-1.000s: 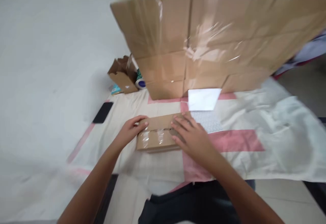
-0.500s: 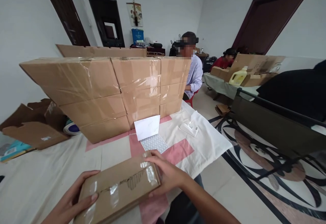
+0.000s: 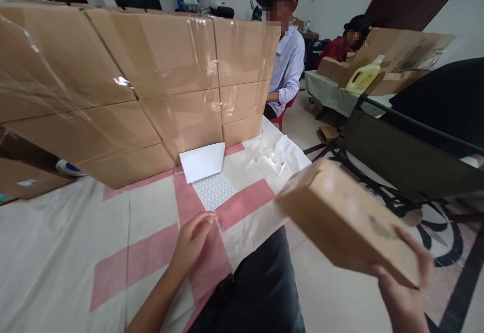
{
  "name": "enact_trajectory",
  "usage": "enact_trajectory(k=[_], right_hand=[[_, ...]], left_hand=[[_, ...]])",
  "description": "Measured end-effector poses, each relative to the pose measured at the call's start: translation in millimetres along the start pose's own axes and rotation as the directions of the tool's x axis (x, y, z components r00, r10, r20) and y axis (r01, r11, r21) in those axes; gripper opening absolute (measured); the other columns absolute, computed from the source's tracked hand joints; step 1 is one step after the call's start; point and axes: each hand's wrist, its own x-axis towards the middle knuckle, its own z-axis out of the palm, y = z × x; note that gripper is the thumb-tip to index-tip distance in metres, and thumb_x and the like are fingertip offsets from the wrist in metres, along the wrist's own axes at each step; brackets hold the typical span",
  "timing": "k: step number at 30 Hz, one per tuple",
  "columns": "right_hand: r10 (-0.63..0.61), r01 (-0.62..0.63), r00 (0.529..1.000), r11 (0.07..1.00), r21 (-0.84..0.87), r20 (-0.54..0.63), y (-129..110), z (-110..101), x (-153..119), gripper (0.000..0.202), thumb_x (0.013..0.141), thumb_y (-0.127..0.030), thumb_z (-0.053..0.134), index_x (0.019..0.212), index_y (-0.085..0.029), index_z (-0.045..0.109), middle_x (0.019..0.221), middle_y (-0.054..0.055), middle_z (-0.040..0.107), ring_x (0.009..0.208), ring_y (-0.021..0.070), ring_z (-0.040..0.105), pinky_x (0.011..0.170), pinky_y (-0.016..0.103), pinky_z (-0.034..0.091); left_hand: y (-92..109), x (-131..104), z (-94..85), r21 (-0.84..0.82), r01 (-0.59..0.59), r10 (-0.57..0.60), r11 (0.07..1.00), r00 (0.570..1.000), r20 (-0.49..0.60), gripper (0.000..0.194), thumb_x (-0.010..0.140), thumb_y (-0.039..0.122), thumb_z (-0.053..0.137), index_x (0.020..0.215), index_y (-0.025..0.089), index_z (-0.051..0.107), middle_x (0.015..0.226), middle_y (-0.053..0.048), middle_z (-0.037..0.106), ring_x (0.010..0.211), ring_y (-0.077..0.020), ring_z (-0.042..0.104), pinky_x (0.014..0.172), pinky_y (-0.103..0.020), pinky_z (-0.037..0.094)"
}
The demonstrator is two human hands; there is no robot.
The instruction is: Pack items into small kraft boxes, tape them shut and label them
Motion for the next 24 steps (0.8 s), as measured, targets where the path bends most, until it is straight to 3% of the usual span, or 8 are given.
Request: enact_trajectory(k=[2,3,6,10,14,19,21,24], right_hand=[[0.115,-0.135,0.976,0.986,-0.101,-0.184,20.9,-0.8,20.1,0.071,0.079,-0.053,0.075,0.146,-0.047,0.049,0.148,0.012,0.052,0.135,0.0489,0.047,0.107,0.06,0.041],[0.149,-0.181,0.965,0.974,-0.139,-0.214,31.5,5.7,32.5,0.07,0.08,-0.052,0.075,0.145,-0.047,0.049,0.147,0.013,0.052,0.133,0.0476,0.05,0.103,0.057,0.043],[0.126,-0.144,0.988,0.957,-0.25,-0.087,62.2,49.4,74.8,0.072,0.082,-0.057,0.072,0.146,-0.035,0.048,0.133,0.019,0.055,0.126,0.0458,0.053,0.095,0.055,0.049],[0.09,-0.057,0.992,0.943,-0.328,0.085,78.9,139.6,138.4,0.092,0.078,-0.07,0.067,0.145,-0.012,0.041,0.127,0.024,0.05,0.12,0.0476,0.053,0.083,0.058,0.052],[0.261,-0.117,0.914,0.902,-0.416,0.309,53.4,231.8,208.6,0.094,0.079,-0.067,0.066,0.151,-0.016,0.032,0.137,0.027,0.04,0.096,0.0362,0.068,0.076,0.048,0.054],[0.397,-0.102,0.74,0.864,-0.493,0.543,13.6,333.7,289.5,0.12,0.068,-0.053,0.083,0.161,-0.026,0.011,0.143,0.024,0.037,0.116,0.0386,0.063,0.093,0.046,0.05],[0.354,-0.092,0.692,0.908,-0.409,0.629,3.0,358.8,310.5,0.127,0.072,-0.041,0.082,0.162,-0.022,-0.005,0.149,0.027,0.034,0.128,0.0378,0.057,0.099,0.043,0.048],[0.267,-0.05,0.699,0.944,-0.327,0.663,-13.7,369.7,318.1,0.12,0.083,-0.032,0.071,0.16,-0.015,-0.019,0.159,0.031,0.026,0.139,0.0361,0.049,0.101,0.041,0.047]], left_hand=[[-15.8,2.0,9.5,0.228,-0.113,0.106,0.967,0.993,0.045,0.029,0.095,0.043,0.052,0.112,0.028,0.069,0.121,-0.006,0.072,0.117,-0.0282,0.064,0.106,-0.049,0.05],[-23.3,1.7,13.6,0.35,-0.178,0.165,0.919,0.984,0.068,0.031,0.094,0.041,0.052,0.117,0.029,0.068,0.126,-0.006,0.07,0.12,-0.0297,0.063,0.106,-0.052,0.049],[-43.4,-2.0,22.3,0.629,-0.317,0.306,0.71,0.943,0.131,0.036,0.091,0.037,0.056,0.126,0.034,0.066,0.135,-0.006,0.066,0.122,-0.0334,0.061,0.101,-0.057,0.052],[-64.1,-2.7,26.5,0.754,-0.395,0.467,0.525,0.874,0.133,0.045,0.087,0.033,0.062,0.132,0.036,0.062,0.138,-0.007,0.065,0.123,-0.0336,0.063,0.097,-0.052,0.058],[-72.5,3.3,29.6,0.807,-0.426,0.494,0.41,0.847,0.196,0.07,0.089,0.031,0.058,0.155,0.032,0.036,0.153,-0.009,0.051,0.135,-0.0335,0.055,0.101,-0.052,0.057],[-68.4,5.2,33.3,0.853,-0.435,0.515,0.289,0.821,0.245,0.066,0.092,0.028,0.054,0.155,0.025,0.035,0.154,-0.01,0.05,0.135,-0.0302,0.056,0.1,-0.047,0.059],[-65.4,5.8,32.8,0.852,-0.452,0.529,0.265,0.807,0.264,0.063,0.092,0.029,0.055,0.153,0.023,0.04,0.153,-0.01,0.051,0.133,-0.029,0.058,0.098,-0.044,0.06],[-61.8,8.4,30.6,0.846,-0.455,0.558,0.277,0.793,0.244,0.059,0.09,0.028,0.056,0.147,0.022,0.047,0.15,-0.01,0.054,0.132,-0.0281,0.059,0.098,-0.042,0.06]])
